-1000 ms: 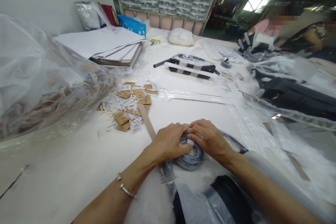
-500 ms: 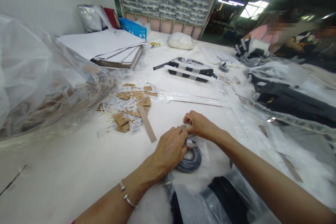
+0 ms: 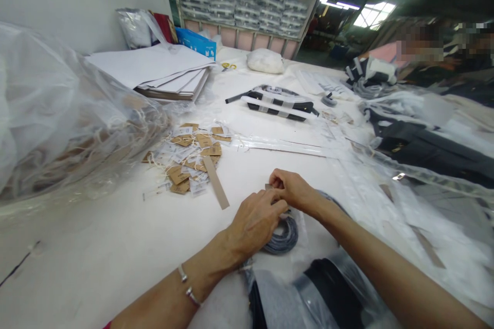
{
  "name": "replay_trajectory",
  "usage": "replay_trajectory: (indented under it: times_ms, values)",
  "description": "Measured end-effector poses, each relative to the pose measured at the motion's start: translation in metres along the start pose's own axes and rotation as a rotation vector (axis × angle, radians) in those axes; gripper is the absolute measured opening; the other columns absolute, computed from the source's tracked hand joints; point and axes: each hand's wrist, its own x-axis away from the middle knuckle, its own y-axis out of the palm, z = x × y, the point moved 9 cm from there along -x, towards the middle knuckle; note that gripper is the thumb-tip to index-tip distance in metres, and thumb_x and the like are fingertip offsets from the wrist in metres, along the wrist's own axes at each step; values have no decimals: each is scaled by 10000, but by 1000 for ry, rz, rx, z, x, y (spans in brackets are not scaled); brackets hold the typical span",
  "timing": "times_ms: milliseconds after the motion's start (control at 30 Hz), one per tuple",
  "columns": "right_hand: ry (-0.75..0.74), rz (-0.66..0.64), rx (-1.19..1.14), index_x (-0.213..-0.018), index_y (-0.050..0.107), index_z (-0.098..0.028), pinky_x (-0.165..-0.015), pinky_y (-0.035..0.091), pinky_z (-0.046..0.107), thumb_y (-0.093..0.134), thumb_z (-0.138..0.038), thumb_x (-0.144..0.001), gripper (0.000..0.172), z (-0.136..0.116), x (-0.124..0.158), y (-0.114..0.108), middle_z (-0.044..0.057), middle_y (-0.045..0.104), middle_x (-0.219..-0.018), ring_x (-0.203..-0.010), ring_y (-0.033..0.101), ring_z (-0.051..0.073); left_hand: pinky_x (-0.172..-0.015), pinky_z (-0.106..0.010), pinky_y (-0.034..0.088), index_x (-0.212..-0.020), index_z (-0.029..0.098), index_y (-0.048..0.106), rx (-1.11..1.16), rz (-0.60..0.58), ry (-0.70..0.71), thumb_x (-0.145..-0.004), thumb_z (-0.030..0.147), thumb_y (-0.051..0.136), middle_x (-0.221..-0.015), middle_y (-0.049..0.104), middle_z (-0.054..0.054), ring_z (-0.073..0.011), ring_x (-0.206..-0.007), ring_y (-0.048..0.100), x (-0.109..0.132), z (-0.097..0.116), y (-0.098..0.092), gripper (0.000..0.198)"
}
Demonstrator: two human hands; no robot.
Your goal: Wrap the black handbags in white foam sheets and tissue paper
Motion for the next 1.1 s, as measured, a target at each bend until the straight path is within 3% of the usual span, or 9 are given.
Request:
replay_trajectory:
  times_ms: [133, 400, 533, 633, 867, 1100]
  values:
    - [2, -20, -32, -849, 603, -204, -566, 361, 222, 661, -147, -717, 155, 0, -2, 4, -43, 638, -693, -605, 542, 111, -888, -366, 480, -946, 212, 598, -31, -17, 8, -895, 130, 502, -1206, 601, -53, -212, -1017, 570, -1, 1, 1, 136]
    - [-20, 53, -14, -674, 560, -198, -572, 335, 242, 662, -210, -736, 120, -3, -3, -2, -22, 597, -690, -632, 499, 122, -924, -349, 472, -940, 220, 567, 38, 19, -117, -808, 41, 486, -1207, 593, -37, -204, -1059, 551, 1, -6, -7, 236]
    - [-13, 62, -44, -743, 599, -201, -558, 339, 232, 635, -189, -750, 39, -4, -2, -1, -35, 615, -673, -613, 521, 118, -914, -336, 470, -934, 216, 551, 54, 19, -137, -804, 33, 482, -1150, 596, -43, -200, -1044, 549, 1, -8, -6, 234]
    - [-6, 55, -63, -761, 642, -201, -585, 373, 234, 613, -141, -735, 73, -8, -1, -4, -27, 644, -685, -637, 556, 125, -860, -349, 471, -941, 216, 548, -10, 14, -125, -826, 50, 470, -1054, 617, -38, -208, -957, 557, 1, -8, -5, 216]
    - [-86, 124, 117, -736, 684, -227, -686, 406, 273, 586, -108, -724, 154, -33, 19, -26, 6, 695, -802, -775, 603, 168, -827, -378, 449, -999, 221, 558, -89, 17, -147, -869, 81, 460, -976, 616, -47, -232, -937, 540, 0, -12, -9, 215]
    - [-34, 115, -30, -746, 687, -225, -655, 420, 267, 570, -131, -781, 155, -28, 37, -15, -6, 717, -748, -696, 622, 163, -833, -334, 454, -1022, 214, 574, 37, 103, -209, -856, 48, 454, -983, 560, -47, -213, -935, 506, 2, -19, -15, 264]
